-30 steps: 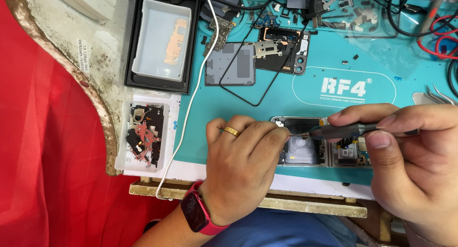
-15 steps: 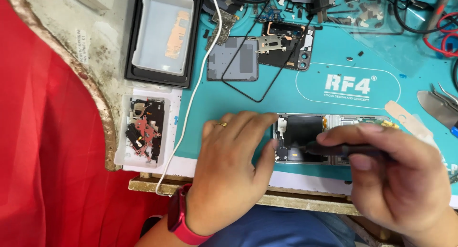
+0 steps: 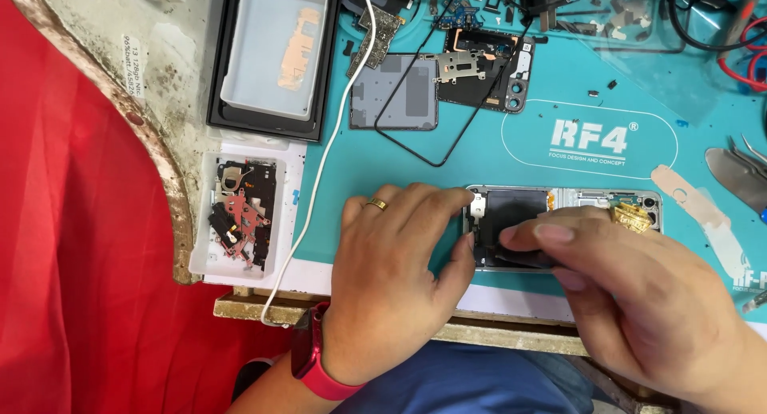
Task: The person uses a black cylindrical tool to apply a substance to the internal components of a disassembled smartphone. They work on the motherboard and battery area, carefully moving the tool across various parts of the device's interior.
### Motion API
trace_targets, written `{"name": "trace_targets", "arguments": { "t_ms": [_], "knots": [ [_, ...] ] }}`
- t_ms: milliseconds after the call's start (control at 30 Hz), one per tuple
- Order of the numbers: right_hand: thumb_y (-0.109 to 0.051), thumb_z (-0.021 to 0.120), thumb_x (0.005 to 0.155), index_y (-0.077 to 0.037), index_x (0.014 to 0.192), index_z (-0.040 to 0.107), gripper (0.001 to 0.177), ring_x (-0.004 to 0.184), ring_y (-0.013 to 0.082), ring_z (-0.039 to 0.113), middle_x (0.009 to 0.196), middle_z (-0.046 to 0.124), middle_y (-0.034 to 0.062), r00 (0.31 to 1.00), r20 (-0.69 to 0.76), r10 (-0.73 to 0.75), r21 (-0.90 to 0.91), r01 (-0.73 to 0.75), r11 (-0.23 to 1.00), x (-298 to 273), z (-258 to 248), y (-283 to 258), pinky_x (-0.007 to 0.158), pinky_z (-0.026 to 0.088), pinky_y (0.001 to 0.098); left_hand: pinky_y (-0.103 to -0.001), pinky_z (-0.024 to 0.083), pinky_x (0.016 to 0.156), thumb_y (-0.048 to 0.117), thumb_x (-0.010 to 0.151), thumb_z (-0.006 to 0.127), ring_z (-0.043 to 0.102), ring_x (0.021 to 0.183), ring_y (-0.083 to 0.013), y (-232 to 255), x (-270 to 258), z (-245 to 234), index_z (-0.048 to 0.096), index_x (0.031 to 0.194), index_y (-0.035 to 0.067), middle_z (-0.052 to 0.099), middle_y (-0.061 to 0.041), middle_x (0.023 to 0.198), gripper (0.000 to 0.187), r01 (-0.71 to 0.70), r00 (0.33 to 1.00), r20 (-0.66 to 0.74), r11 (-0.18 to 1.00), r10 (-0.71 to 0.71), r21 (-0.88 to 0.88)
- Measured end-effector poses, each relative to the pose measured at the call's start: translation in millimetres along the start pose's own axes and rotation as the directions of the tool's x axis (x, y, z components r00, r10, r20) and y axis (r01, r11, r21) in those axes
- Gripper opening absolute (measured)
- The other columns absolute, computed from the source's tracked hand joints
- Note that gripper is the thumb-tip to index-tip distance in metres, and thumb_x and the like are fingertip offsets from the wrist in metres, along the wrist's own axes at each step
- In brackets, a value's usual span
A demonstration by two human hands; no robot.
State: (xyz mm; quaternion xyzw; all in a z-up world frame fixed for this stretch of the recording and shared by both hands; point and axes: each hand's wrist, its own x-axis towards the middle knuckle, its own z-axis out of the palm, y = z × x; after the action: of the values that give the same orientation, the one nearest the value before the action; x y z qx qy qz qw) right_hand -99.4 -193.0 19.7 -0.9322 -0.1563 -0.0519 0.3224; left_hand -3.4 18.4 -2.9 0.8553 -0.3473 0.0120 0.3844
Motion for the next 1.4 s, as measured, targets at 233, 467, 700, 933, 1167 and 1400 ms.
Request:
{"name": "trace_targets", "arguments": {
  "t_ms": [233, 467, 700, 933, 1167, 1400],
  "knots": [
    [-0.042, 0.072, 0.093, -0.003, 0.120, 0.048, 0.053, 0.072, 0.0293, 0.061, 0.093, 0.067, 0.0067, 0.990, -0.116, -0.081, -0.347, 0.036, 0.937, 20, -6, -7, 0.070, 0.040, 0.0492, -0.045, 0.036, 0.074, 0.019, 0.089, 0.062, 0.061, 0.086, -0.0306, 0, 0, 0, 0.065, 0.112, 0.012, 0.070, -0.002, 0.101, 0.024, 0.003, 1.000, -0.003, 1.000, -0.003, -0.005],
    [-0.021, 0.057, 0.095, -0.003, 0.118, 0.050, 0.030, 0.100, 0.0360, 0.066, 0.112, 0.068, 0.0126, 0.994, 0.002, -0.108, -0.117, 0.108, 0.987, 34, -11, -18, 0.091, 0.052, 0.0491, -0.045, 0.036, 0.073, 0.020, 0.090, 0.062, 0.061, 0.086, -0.0300, 0, 0, -2, 0.065, 0.112, 0.013, 0.070, -0.002, 0.101, 0.023, -0.004, 1.000, -0.010, 1.000, 0.004, -0.007],
    [-0.037, 0.068, 0.090, -0.003, 0.104, 0.060, 0.038, 0.086, 0.0350, 0.060, 0.092, 0.064, 0.0112, 0.999, 0.031, -0.020, -0.235, 0.027, 0.972, 29, -10, -15, 0.095, 0.048, 0.0533, -0.046, 0.036, 0.074, 0.021, 0.090, 0.062, 0.061, 0.088, -0.0308, 0, 1, -1, 0.065, 0.112, 0.012, 0.070, -0.002, 0.103, 0.024, -0.009, 1.000, -0.003, 1.000, 0.009, 0.002],
    [-0.023, 0.065, 0.098, -0.006, 0.103, 0.057, 0.019, 0.071, 0.0353, 0.058, 0.087, 0.063, 0.0071, 0.993, -0.069, -0.097, -0.344, 0.068, 0.936, 28, 2, -24, 0.056, 0.045, 0.0442, -0.045, 0.038, 0.076, 0.021, 0.087, 0.064, 0.062, 0.088, -0.0297, 2, 2, 0, 0.066, 0.109, 0.013, 0.071, -0.001, 0.103, 0.024, -0.026, 0.999, -0.017, 0.999, 0.026, 0.025],
    [-0.006, 0.057, 0.101, -0.010, 0.120, 0.045, 0.023, 0.082, 0.0319, 0.064, 0.114, 0.066, 0.0173, 0.968, -0.118, -0.220, -0.265, 0.183, 0.947, 21, 11, -20, 0.057, 0.046, 0.0405, -0.042, 0.040, 0.079, 0.022, 0.087, 0.066, 0.063, 0.092, -0.0264, 3, 2, 1, 0.067, 0.110, 0.015, 0.072, 0.002, 0.104, 0.024, 0.007, 1.000, -0.005, 0.999, -0.007, 0.034],
    [-0.017, 0.064, 0.095, -0.014, 0.104, 0.064, 0.010, 0.087, 0.0245, 0.074, 0.117, 0.072, 0.0042, 0.998, -0.054, 0.045, -0.070, -0.049, 0.996, 8, 20, -10, 0.066, 0.058, 0.0353, -0.042, 0.040, 0.078, 0.022, 0.087, 0.067, 0.064, 0.094, -0.0260, 1, 0, 3, 0.066, 0.110, 0.015, 0.072, 0.000, 0.105, 0.024, 0.006, 1.000, -0.021, 0.999, -0.005, 0.044]
  ]
}}
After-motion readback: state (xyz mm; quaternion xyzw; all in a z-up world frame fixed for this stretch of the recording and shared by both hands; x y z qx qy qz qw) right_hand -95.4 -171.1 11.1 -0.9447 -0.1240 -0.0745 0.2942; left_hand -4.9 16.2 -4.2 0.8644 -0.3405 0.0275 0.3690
